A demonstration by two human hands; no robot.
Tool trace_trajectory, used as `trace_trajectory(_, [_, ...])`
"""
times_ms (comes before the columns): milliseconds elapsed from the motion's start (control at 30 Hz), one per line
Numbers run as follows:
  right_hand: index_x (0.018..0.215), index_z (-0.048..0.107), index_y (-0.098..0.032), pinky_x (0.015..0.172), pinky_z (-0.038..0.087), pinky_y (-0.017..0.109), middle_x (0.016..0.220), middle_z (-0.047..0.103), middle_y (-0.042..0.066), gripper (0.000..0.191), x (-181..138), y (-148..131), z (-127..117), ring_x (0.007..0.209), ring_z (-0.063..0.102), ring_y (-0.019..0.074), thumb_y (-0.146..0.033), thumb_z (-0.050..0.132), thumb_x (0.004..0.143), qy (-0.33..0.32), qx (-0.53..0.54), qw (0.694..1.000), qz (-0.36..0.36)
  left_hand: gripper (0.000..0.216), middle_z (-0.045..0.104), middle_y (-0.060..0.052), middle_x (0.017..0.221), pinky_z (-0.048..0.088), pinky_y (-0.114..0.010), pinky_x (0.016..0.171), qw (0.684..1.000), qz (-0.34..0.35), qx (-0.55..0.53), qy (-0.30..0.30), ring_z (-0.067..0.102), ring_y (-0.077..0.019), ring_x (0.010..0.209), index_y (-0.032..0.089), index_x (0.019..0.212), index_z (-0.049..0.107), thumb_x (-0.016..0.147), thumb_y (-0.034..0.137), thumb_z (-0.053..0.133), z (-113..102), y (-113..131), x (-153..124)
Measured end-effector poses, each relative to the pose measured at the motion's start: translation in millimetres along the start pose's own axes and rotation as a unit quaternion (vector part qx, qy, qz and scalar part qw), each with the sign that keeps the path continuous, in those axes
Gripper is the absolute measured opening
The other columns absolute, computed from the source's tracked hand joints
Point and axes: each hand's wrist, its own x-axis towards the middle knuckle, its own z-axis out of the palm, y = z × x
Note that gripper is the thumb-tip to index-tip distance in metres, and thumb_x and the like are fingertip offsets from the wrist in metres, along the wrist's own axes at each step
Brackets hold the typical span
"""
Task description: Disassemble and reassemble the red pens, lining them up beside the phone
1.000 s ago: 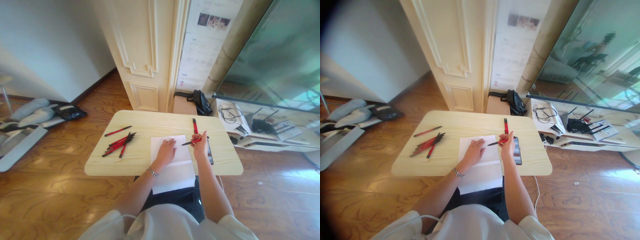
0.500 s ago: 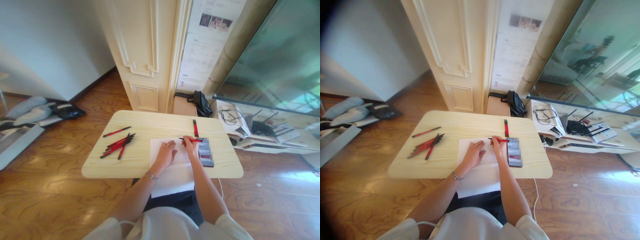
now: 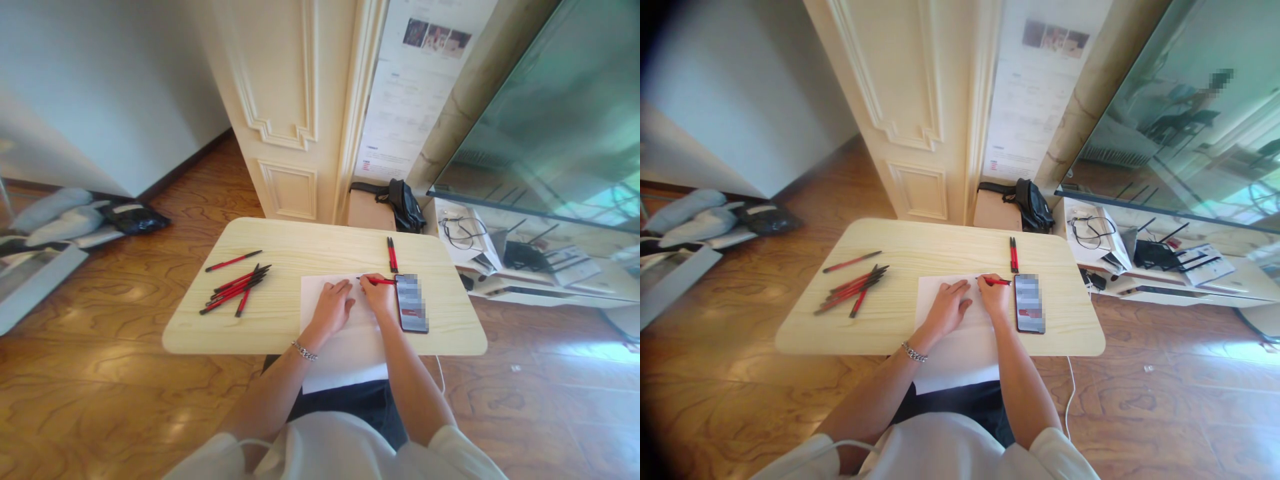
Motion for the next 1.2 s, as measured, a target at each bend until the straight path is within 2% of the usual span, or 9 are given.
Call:
trace_trajectory(300, [0.07, 0.067, -0.02, 0.053, 0.042, 0.025, 0.057, 0.065, 0.0, 0.019, -0.2, 3.4, 2.3, 0.054, 0.057, 0.0161, -0.037, 0.059, 0.068, 0.041, 0.029, 0.999, 0.008, 0.035, 0.054, -0.012, 0.129, 0.037, -0.042, 0.094, 1.0, -0.009, -0.002, 0.001, 0.052, -0.0264, 0.108, 0.015, 0.119, 0.056, 0.085, 0.023, 0.053, 0.0, 0.5, 0.5])
trace_trajectory(467, [0.072, 0.067, -0.016, 0.05, 0.042, 0.024, 0.058, 0.064, 0.001, 0.027, 5.8, 5.3, 0.4, 0.052, 0.055, 0.0138, -0.042, 0.06, 0.069, 0.031, 0.137, 0.989, 0.048, 0.034, 0.053, -0.013, 0.129, 0.035, -0.043, 0.095, 1.0, -0.011, -0.006, -0.001, 0.052, -0.0256, 0.11, 0.015, 0.119, 0.056, 0.085, 0.021, 0.052, 0.5, 0.4, 0.0])
trace_trajectory(633, [0.07, 0.066, -0.014, 0.063, 0.047, 0.024, 0.07, 0.065, 0.004, 0.025, 7.5, -2.6, -8.3, 0.069, 0.06, 0.0141, -0.039, 0.061, 0.073, 0.049, 0.346, 0.934, 0.071, 0.035, 0.053, -0.013, 0.13, 0.034, -0.043, 0.096, 1.0, -0.01, 0.005, -0.011, 0.052, -0.0252, 0.111, 0.014, 0.119, 0.055, 0.084, 0.019, 0.053, 0.4, 0.7, 0.0])
trace_trajectory(767, [0.085, 0.064, -0.018, 0.049, 0.041, 0.021, 0.075, 0.064, 0.002, 0.021, 2.5, -18.3, -21.8, 0.058, 0.054, 0.0098, -0.032, 0.067, 0.069, -0.026, 0.446, 0.891, 0.078, 0.035, 0.053, -0.013, 0.13, 0.034, -0.043, 0.097, 1.0, -0.011, 0.013, -0.023, 0.051, -0.0259, 0.113, 0.015, 0.118, 0.055, 0.084, 0.019, 0.053, -1.5, 0.4, 2.0])
trace_trajectory(867, [0.083, 0.06, -0.022, 0.039, 0.03, 0.019, 0.06, 0.053, -0.004, 0.028, 0.1, -27.4, -32.9, 0.043, 0.039, 0.007, -0.049, 0.061, 0.073, -0.088, 0.478, 0.867, 0.11, 0.031, 0.054, -0.013, 0.128, 0.035, -0.043, 0.097, 0.999, -0.003, 0.009, -0.031, 0.051, -0.026, 0.114, 0.016, 0.114, 0.057, 0.083, 0.018, 0.055, -3.6, -0.9, 3.2])
trace_trajectory(933, [0.07, 0.056, -0.022, 0.037, 0.028, 0.02, 0.049, 0.04, -0.006, 0.047, 0.6, -30.0, -38.6, 0.038, 0.031, 0.0075, -0.067, 0.045, 0.075, -0.116, 0.476, 0.861, 0.136, 0.028, 0.056, -0.012, 0.126, 0.036, -0.043, 0.097, 0.999, 0.003, 0.001, -0.032, 0.052, -0.0255, 0.111, 0.016, 0.11, 0.06, 0.082, 0.018, 0.056, -5.4, -1.8, 3.3])
trace_trajectory(1000, [0.057, 0.047, -0.022, 0.037, 0.027, 0.022, 0.044, 0.03, -0.007, 0.059, 1.9, -29.8, -42.2, 0.037, 0.027, 0.0082, -0.077, 0.032, 0.073, -0.12, 0.459, 0.867, 0.152, 0.027, 0.058, -0.011, 0.124, 0.036, -0.042, 0.097, 1.0, 0.006, -0.012, -0.027, 0.053, -0.0248, 0.109, 0.016, 0.108, 0.061, 0.081, 0.017, 0.057, -7.8, -2.0, 2.7])
trace_trajectory(1100, [0.05, 0.036, -0.022, 0.037, 0.026, 0.022, 0.041, 0.023, -0.007, 0.059, 3.7, -26.5, -44.0, 0.036, 0.022, 0.0084, -0.076, 0.03, 0.074, -0.103, 0.447, 0.874, 0.162, 0.027, 0.061, -0.01, 0.118, 0.038, -0.041, 0.096, 0.999, -0.003, -0.041, -0.008, 0.055, -0.0238, 0.106, 0.017, 0.107, 0.062, 0.081, 0.017, 0.057, -13.4, -0.2, 0.7])
trace_trajectory(1200, [0.054, 0.041, -0.022, 0.037, 0.027, 0.022, 0.043, 0.025, -0.008, 0.053, 4.2, -24.8, -43.4, 0.036, 0.024, 0.0085, -0.069, 0.036, 0.077, -0.094, 0.473, 0.861, 0.161, 0.025, 0.064, -0.009, 0.109, 0.042, -0.039, 0.093, 0.997, -0.03, -0.076, 0.019, 0.057, -0.0229, 0.1, 0.017, 0.106, 0.063, 0.082, 0.019, 0.056, -22.3, 4.1, -3.4])
